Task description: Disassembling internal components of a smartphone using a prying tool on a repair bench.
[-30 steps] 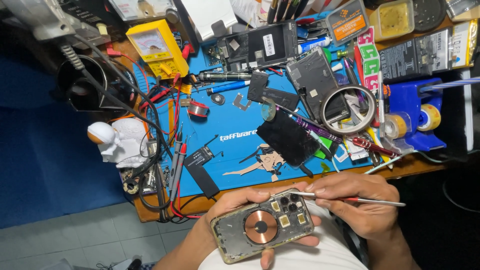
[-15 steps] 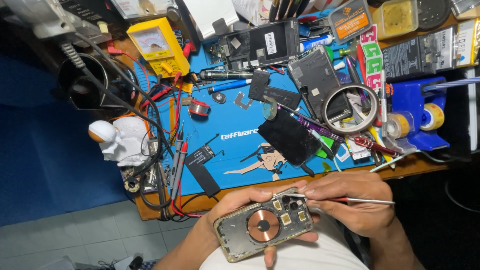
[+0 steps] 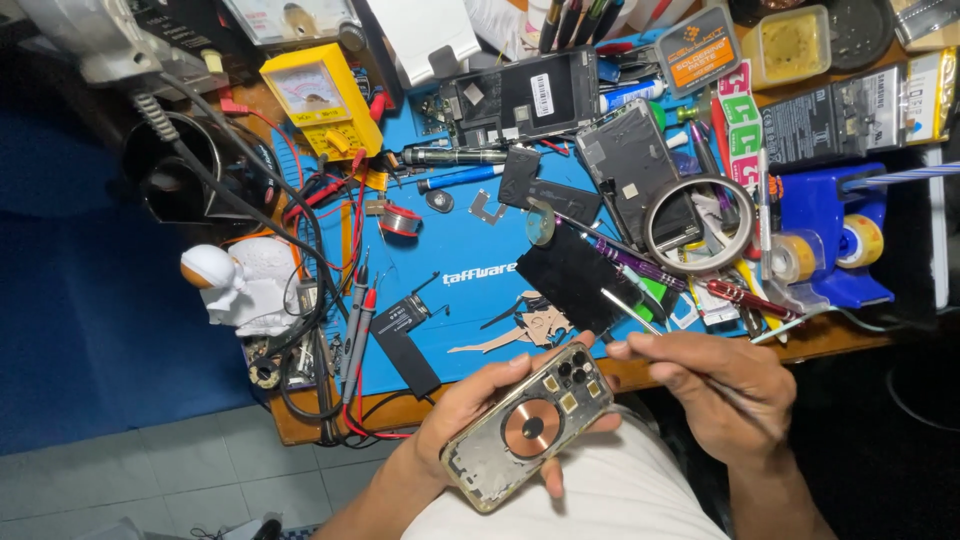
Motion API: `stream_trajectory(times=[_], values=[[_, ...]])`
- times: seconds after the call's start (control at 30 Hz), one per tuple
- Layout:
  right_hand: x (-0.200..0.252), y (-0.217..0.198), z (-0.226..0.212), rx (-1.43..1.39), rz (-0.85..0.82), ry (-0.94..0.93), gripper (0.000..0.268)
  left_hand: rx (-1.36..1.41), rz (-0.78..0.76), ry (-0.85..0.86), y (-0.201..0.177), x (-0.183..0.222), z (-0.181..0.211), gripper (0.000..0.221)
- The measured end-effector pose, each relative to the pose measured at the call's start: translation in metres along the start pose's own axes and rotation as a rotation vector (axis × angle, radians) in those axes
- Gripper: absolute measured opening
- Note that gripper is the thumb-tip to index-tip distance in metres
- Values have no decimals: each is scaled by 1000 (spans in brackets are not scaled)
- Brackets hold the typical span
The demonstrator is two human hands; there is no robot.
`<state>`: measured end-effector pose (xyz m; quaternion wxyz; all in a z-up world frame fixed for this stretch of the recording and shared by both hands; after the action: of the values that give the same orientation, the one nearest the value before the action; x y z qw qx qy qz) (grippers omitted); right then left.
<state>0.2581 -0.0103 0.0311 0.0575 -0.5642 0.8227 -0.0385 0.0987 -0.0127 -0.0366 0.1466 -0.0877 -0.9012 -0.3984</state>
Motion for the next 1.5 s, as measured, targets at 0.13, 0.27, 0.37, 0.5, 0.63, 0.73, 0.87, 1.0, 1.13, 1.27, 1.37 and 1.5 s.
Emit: stream_trajectory(times=[0.13, 0.27, 0.37, 0.5, 0.63, 0.73, 0.87, 1.0, 1.13, 1.27, 1.37, 1.5], values=[[-13, 29, -35, 220, -183, -309, 28, -340, -1, 64, -13, 0, 9, 62], [-21, 47, -49, 255, -276, -368, 20, -636, 40, 101, -1, 5, 6, 60], [-22, 53, -52, 311, -318, -413, 18, -930, 255, 124, 3, 13, 12, 51], [-20, 67, -64, 372, -414, -466, 16, -1015, 209, 144, 8, 14, 12, 58], [-8, 82, -54, 521, -420, -581, 17, -763, 168, 235, -11, 11, 18, 40], [-4, 78, -20, 646, -413, -489, 24, -766, 138, 212, -10, 9, 17, 39], [-11, 66, -14, 437, -369, -385, 18, -525, 60, 161, 3, 13, 6, 50], [-17, 50, 2, 257, -290, -195, 18, -183, -9, 91, 8, 15, 1, 60], [-10, 44, 14, 356, -238, -179, 18, -38, -19, 47, 15, 21, 1, 67], [-15, 37, -10, 435, -165, -223, 12, 10, -54, -69, 15, 28, -8, 77], [-20, 30, 3, 134, -219, 53, 20, -113, 3, -78, 3, 31, -12, 67], [-21, 58, -4, 92, -458, 132, 14, -198, 53, -111, -13, 32, -12, 54]])
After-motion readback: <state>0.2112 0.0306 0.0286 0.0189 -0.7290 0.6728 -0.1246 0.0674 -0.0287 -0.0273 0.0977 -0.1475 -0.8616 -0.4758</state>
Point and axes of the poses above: each hand's wrist, its own x-axis away from the middle knuckle, its own y-axis out of the palm, z = x × y, the point moved 10 cm from there along -x, towards the middle knuckle, and after that the axes turned 3 degrees about y, right-handed, at the moved point
